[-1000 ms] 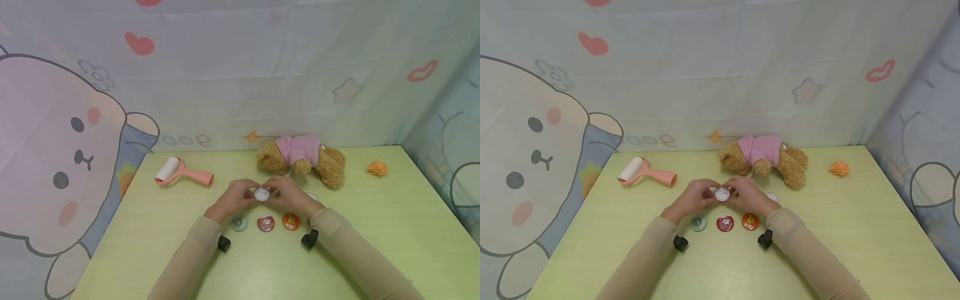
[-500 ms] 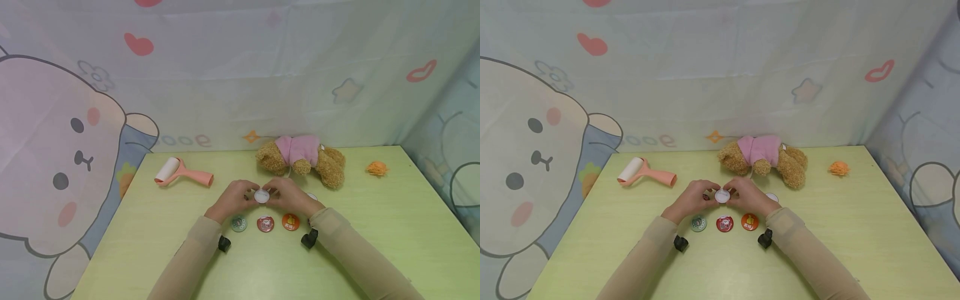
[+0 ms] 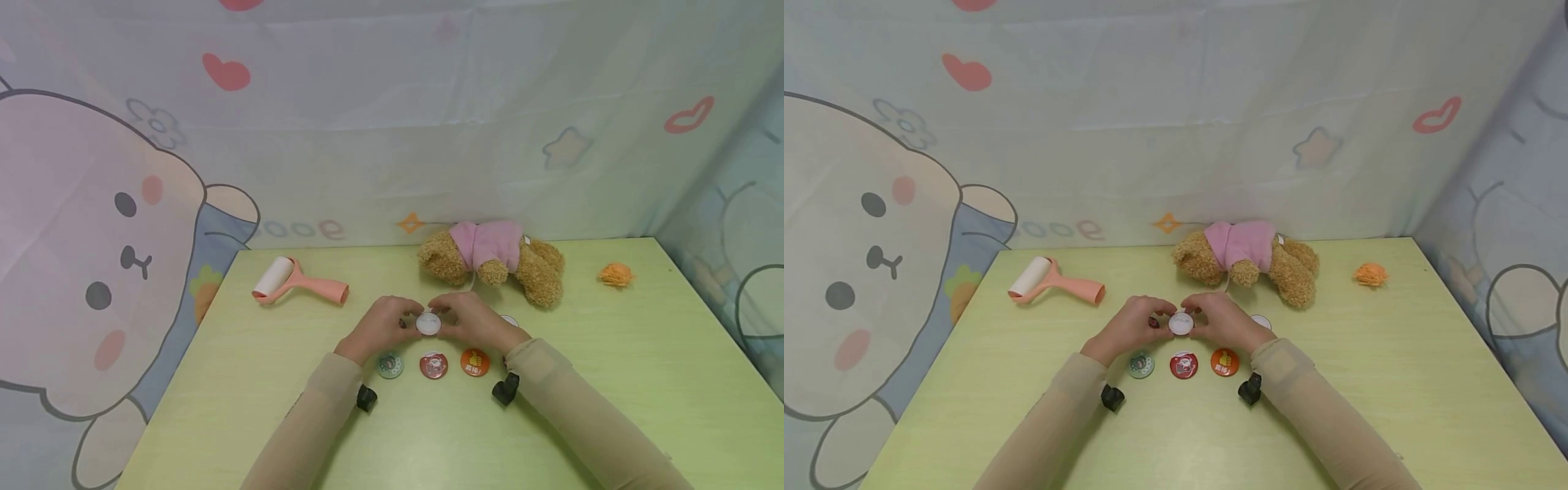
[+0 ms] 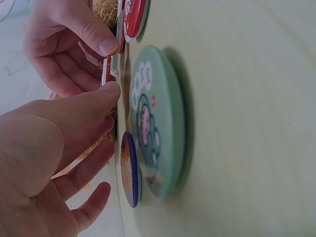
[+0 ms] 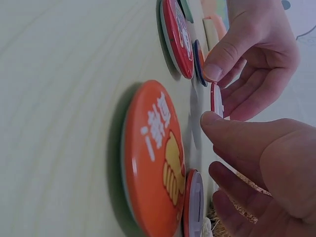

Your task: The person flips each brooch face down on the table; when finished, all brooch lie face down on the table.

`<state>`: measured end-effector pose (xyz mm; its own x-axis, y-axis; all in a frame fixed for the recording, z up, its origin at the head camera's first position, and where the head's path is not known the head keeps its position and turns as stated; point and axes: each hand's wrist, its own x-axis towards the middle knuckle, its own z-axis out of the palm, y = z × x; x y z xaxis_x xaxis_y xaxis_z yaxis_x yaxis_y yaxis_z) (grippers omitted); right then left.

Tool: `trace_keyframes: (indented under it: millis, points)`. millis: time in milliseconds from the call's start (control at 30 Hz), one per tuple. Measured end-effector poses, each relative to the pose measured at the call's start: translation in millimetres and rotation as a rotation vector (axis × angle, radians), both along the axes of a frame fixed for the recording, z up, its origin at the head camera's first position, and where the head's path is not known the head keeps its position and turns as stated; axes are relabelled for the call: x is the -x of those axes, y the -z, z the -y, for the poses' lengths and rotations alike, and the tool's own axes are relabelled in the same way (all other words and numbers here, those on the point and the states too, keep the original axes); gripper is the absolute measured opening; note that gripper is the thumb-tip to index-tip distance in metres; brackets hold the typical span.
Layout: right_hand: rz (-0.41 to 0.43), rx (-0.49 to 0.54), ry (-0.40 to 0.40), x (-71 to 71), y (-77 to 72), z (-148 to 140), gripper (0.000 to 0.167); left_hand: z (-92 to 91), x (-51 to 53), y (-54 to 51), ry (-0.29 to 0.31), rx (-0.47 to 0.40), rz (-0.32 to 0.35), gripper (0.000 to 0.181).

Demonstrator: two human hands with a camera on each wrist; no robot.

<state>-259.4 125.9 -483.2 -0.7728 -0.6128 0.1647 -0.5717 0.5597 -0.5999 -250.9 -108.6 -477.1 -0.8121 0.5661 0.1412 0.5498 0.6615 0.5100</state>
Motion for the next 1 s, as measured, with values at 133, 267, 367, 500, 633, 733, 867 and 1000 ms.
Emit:
trace_keyframes:
  millis: [133, 267, 367, 500, 633, 733, 867, 1000]
  points:
    - [0.007, -0.017, -0.007, 0.0, -0.7, -0.8, 0.048, -0.6, 0.5, 0.8, 0.004, 0.019, -0.021, 0.034]
    - [0.011, -0.041, -0.012, 1.0, 0.1, -1.7, 0.052, -2.0, 1.0, 1.4, 0.008, 0.038, -0.031, 0.035]
    - [0.008, -0.061, -0.017, 1.5, 0.5, -1.9, 0.054, -3.2, 1.5, 2.3, 0.013, 0.048, -0.024, 0.037]
    - [0.01, -0.074, -0.021, 1.4, 0.2, -1.8, 0.055, -4.2, 2.1, 3.9, 0.017, 0.058, -0.016, 0.038]
    - [0.01, -0.077, -0.022, 1.2, -0.7, -1.4, 0.054, -4.3, 2.2, 4.3, 0.016, 0.053, -0.004, 0.037]
    - [0.012, -0.081, -0.021, 0.6, -1.7, -1.0, 0.053, -4.4, 2.5, 4.2, 0.009, 0.052, 0.019, 0.038]
    - [0.013, -0.085, -0.02, 0.1, -3.0, -0.4, 0.052, -5.2, 2.0, 2.3, -0.003, 0.059, 0.039, 0.039]
    - [0.014, -0.097, -0.018, -0.2, -2.9, -0.3, 0.051, -6.6, 0.5, 0.6, -0.016, 0.074, 0.043, 0.039]
